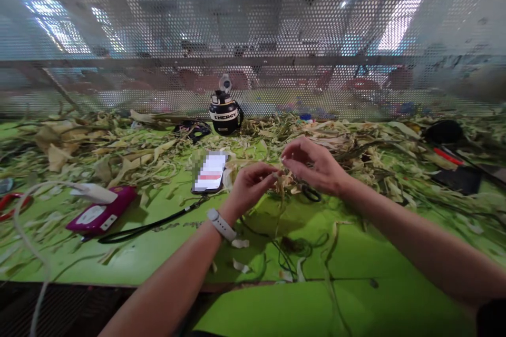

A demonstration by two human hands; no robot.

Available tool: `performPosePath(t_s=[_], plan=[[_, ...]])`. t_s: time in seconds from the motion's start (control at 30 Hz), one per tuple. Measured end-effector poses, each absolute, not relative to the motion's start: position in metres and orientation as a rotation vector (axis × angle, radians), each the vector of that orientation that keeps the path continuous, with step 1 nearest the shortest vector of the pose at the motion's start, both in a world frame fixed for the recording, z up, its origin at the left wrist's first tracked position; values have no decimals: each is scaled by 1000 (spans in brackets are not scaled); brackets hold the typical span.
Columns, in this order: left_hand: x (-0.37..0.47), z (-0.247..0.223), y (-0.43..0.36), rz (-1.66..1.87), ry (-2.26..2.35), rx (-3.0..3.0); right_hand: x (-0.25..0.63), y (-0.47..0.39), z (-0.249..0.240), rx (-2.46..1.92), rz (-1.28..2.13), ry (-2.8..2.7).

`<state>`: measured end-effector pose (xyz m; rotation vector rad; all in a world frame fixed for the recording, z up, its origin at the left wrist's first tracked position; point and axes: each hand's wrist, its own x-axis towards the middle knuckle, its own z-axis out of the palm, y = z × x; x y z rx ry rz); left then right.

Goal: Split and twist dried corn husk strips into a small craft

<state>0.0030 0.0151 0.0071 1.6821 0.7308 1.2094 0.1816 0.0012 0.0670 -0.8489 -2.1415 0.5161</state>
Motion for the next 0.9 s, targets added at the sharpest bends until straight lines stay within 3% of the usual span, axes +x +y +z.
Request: performPosePath(t_s=[0.23, 0.37, 0.63, 0.9], plan=[[3, 12, 14, 1140, 739, 1642, 194, 24, 65, -845, 430, -2420], [2, 14, 11, 1145, 723, 1611, 191, 21, 61, -897, 498, -2470], [0, 17, 16, 1089, 696, 1524, 191, 26, 61, -858, 291, -2395], [-9, 20, 23, 992, 786, 1338, 194, 17, 72, -828, 485, -2497]])
